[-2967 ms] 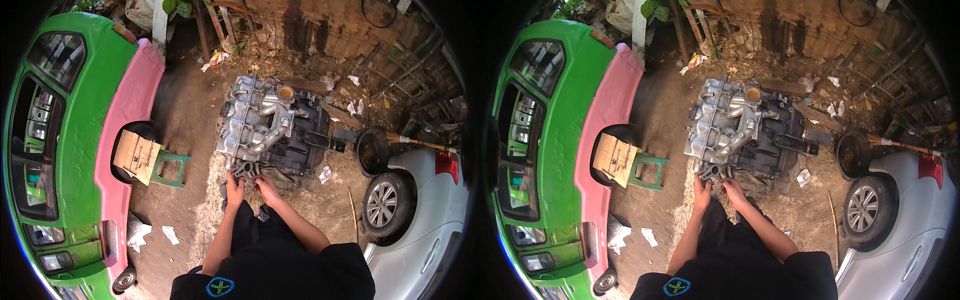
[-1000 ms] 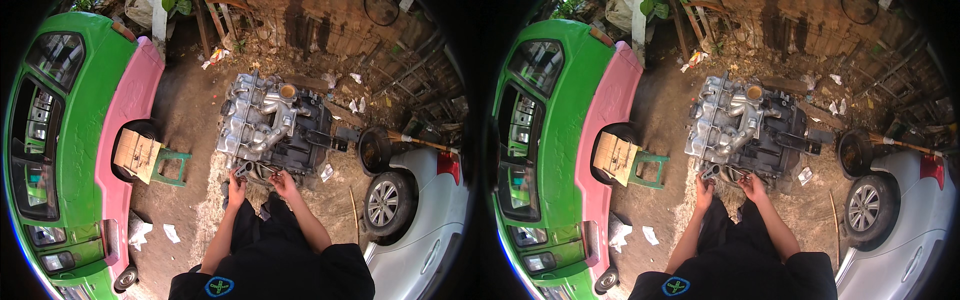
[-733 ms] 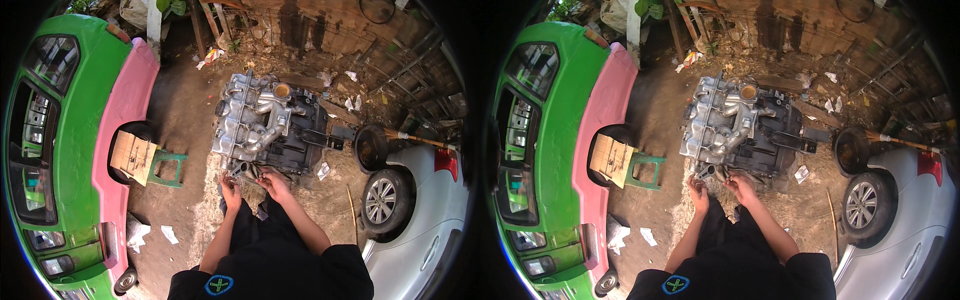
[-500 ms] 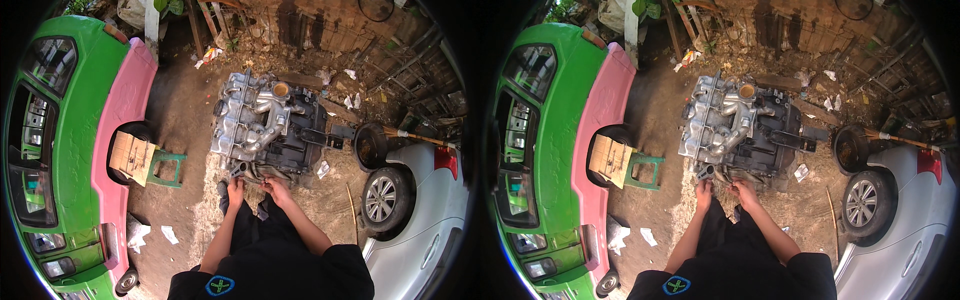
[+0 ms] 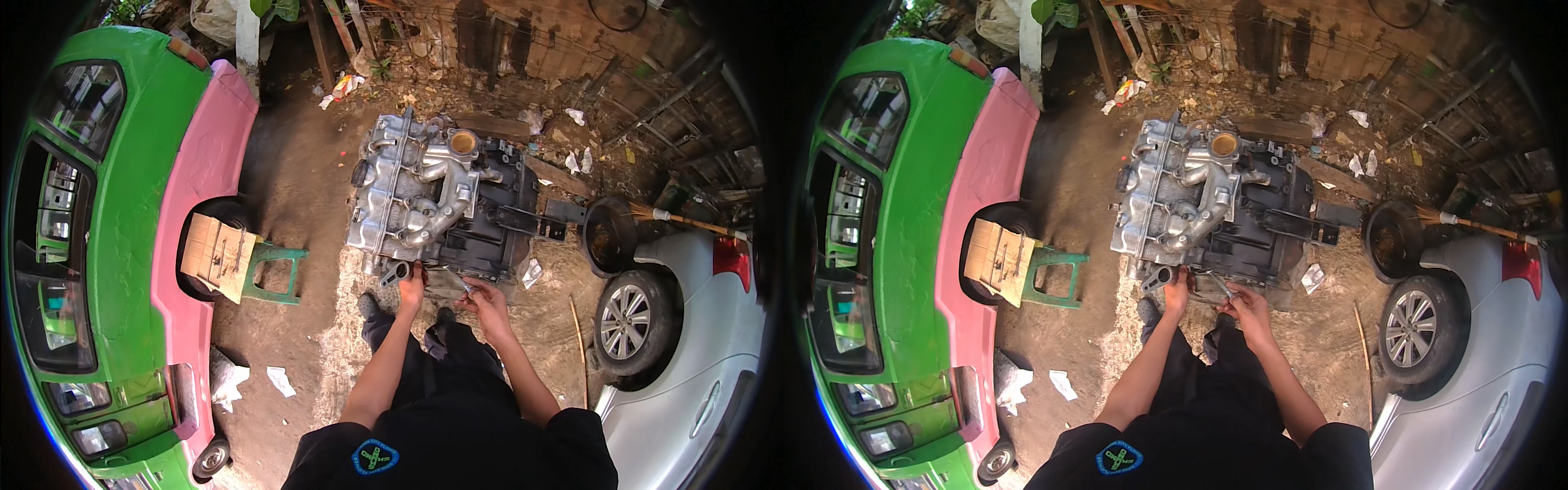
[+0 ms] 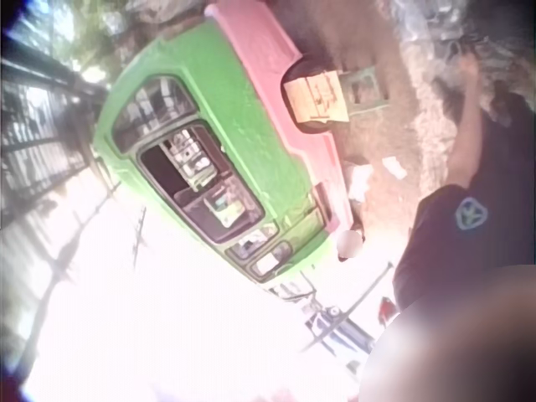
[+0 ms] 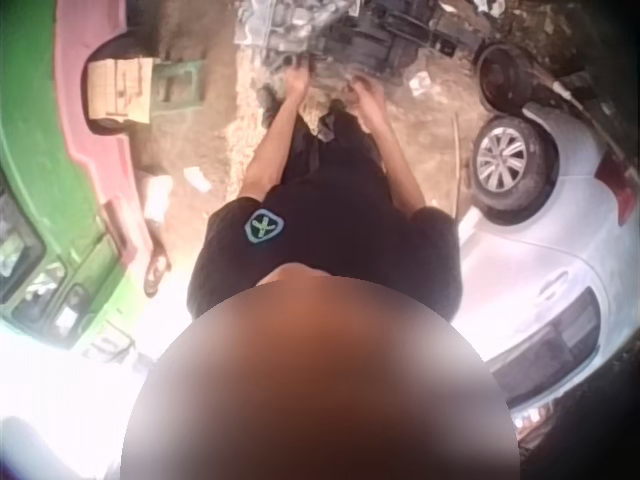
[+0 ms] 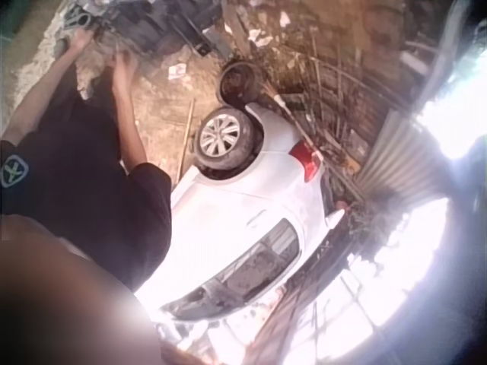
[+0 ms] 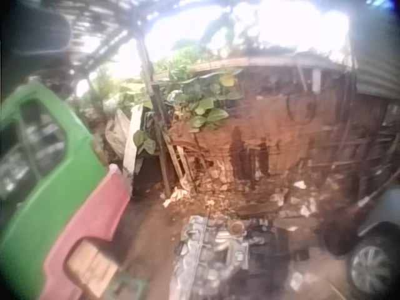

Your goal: The person works on a car engine block placed on the ground, using a wrench to loosen and remove bolts from the exhaust manifold. They repeatedly reach for tools and fasteners, then place them on a nearby cardboard sheet.

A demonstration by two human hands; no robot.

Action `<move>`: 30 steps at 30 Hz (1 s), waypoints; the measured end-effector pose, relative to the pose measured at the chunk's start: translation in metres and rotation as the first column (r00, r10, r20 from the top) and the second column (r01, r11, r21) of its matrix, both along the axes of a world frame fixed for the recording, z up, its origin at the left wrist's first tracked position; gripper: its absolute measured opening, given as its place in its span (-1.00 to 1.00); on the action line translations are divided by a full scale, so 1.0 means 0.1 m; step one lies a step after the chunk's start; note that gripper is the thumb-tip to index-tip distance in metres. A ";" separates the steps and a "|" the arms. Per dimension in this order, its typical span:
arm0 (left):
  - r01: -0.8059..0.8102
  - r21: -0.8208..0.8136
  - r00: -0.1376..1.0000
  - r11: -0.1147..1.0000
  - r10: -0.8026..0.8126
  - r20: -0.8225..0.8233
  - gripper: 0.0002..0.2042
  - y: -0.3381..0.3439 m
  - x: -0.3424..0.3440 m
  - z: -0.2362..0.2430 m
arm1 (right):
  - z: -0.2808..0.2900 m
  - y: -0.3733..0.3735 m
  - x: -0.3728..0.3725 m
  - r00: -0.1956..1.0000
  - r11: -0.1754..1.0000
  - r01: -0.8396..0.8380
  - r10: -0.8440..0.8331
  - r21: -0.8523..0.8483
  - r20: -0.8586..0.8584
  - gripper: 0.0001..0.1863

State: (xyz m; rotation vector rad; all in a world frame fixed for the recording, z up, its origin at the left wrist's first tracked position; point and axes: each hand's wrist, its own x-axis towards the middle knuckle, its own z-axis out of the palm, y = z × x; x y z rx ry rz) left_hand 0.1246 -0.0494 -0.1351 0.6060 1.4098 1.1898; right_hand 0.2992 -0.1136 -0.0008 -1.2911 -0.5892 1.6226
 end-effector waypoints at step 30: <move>0.256 0.166 0.939 0.952 -0.285 0.190 -0.69 -0.44 -0.17 0.22 | -0.04 -0.09 0.16 0.994 0.998 0.033 -0.028 0.049 -0.102 -0.58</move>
